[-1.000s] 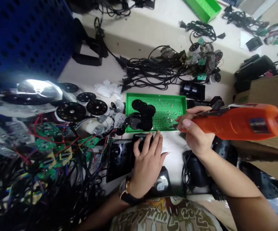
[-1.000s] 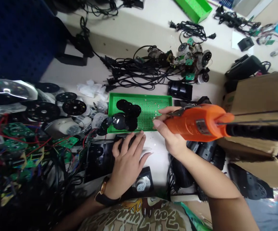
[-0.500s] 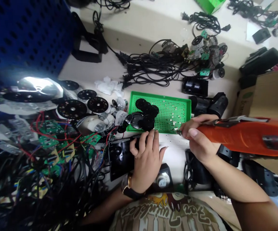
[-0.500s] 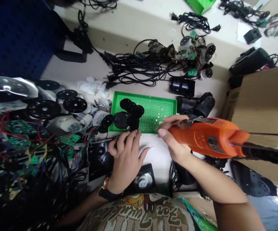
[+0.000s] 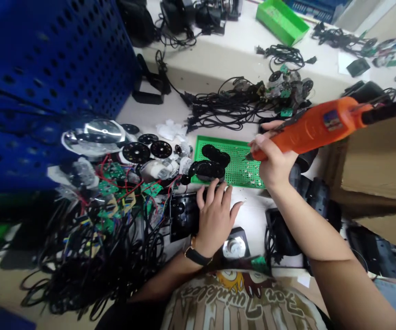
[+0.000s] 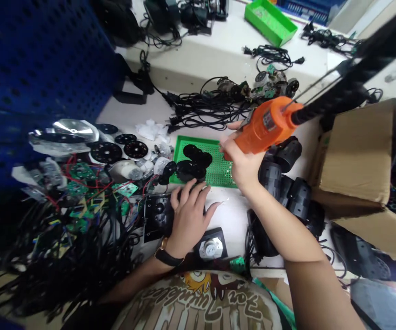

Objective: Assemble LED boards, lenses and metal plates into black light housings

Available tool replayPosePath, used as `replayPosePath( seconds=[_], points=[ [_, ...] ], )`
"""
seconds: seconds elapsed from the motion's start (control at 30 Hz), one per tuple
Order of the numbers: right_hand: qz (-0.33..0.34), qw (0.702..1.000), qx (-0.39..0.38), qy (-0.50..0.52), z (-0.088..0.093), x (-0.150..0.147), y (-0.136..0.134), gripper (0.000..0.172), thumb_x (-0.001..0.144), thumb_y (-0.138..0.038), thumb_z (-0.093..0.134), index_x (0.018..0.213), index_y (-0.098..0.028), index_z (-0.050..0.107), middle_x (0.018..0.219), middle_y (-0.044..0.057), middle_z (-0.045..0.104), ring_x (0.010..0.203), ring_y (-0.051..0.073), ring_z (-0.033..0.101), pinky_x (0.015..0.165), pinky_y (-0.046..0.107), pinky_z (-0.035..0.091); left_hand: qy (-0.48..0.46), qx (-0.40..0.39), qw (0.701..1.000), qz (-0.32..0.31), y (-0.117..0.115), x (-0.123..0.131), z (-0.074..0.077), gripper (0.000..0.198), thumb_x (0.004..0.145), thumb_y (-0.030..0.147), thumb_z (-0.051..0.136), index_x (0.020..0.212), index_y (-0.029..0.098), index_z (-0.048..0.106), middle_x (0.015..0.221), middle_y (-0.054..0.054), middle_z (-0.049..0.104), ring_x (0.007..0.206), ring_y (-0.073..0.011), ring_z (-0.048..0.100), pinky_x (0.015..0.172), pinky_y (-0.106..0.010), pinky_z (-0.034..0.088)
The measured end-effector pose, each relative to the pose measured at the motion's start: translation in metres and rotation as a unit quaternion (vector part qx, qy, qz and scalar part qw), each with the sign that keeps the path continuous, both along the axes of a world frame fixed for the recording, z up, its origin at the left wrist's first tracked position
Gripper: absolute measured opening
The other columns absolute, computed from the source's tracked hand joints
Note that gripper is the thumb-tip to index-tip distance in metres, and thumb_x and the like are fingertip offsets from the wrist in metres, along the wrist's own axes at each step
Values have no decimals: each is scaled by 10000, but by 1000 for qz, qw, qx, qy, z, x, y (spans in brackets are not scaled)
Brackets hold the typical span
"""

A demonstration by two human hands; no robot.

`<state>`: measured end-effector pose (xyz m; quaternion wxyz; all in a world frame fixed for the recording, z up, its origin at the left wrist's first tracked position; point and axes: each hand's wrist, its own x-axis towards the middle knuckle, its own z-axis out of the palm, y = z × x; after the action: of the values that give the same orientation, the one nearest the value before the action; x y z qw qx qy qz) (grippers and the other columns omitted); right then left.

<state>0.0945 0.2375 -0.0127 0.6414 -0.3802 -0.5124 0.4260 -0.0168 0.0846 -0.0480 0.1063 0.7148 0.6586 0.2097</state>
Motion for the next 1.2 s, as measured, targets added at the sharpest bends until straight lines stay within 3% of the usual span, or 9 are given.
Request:
replayPosePath(
  seconds=[0.2, 0.37, 0.63, 0.87, 1.03, 1.2],
  points=[
    [-59, 997, 14, 45, 7, 7, 13, 229, 733, -297, 769, 889, -236, 613, 543, -114, 574, 466, 99, 557, 598, 281, 572, 3, 11, 1000, -17, 2, -3, -1, 466, 1012, 489, 546, 1298, 133, 639, 1364, -142, 692, 1395, -357, 523, 1203, -610, 272],
    [-69, 993, 18, 92, -5, -2, 23, 240, 729, -315, 766, 863, -232, 585, 546, -112, 571, 486, 100, 574, 619, 277, 561, 1, 19, 999, -28, -4, 1, 7, 471, 1011, 483, 548, 1304, 125, 631, 1352, -146, 696, 1389, -365, 523, 1202, -631, 272],
    [3, 999, -24, 45, -38, -47, 46, 378, 726, -482, 793, 925, -225, 599, 620, -82, 604, 547, 111, 588, 572, 257, 501, -26, 16, 998, -62, -21, 8, 19, 428, 1003, 454, 582, 1292, 140, 621, 1328, -124, 710, 1371, -344, 541, 1203, -625, 274],
    [42, 998, -34, 33, -48, -58, 46, 391, 719, -462, 807, 932, -218, 588, 608, -79, 620, 547, 119, 591, 565, 257, 485, -39, 9, 998, -53, -27, -1, 17, 383, 996, 410, 609, 1279, 152, 629, 1319, -117, 715, 1357, -344, 547, 1184, -616, 304],
    [37, 998, -30, 46, -33, -55, 40, 345, 727, -418, 799, 913, -220, 588, 590, -92, 609, 507, 99, 557, 553, 247, 478, -49, 33, 997, -48, -25, -5, 14, 361, 988, 381, 625, 1278, 165, 632, 1299, -117, 720, 1334, -340, 554, 1172, -590, 315],
    [37, 989, -5, 145, 17, -33, -6, 267, 750, -324, 787, 924, -230, 608, 567, -106, 569, 499, 95, 562, 646, 280, 556, -101, 71, 992, 24, -21, -19, 13, 373, 1002, 370, 607, 1304, 152, 608, 1258, -125, 715, 1205, -302, 614, 1061, -482, 403]
  ],
)
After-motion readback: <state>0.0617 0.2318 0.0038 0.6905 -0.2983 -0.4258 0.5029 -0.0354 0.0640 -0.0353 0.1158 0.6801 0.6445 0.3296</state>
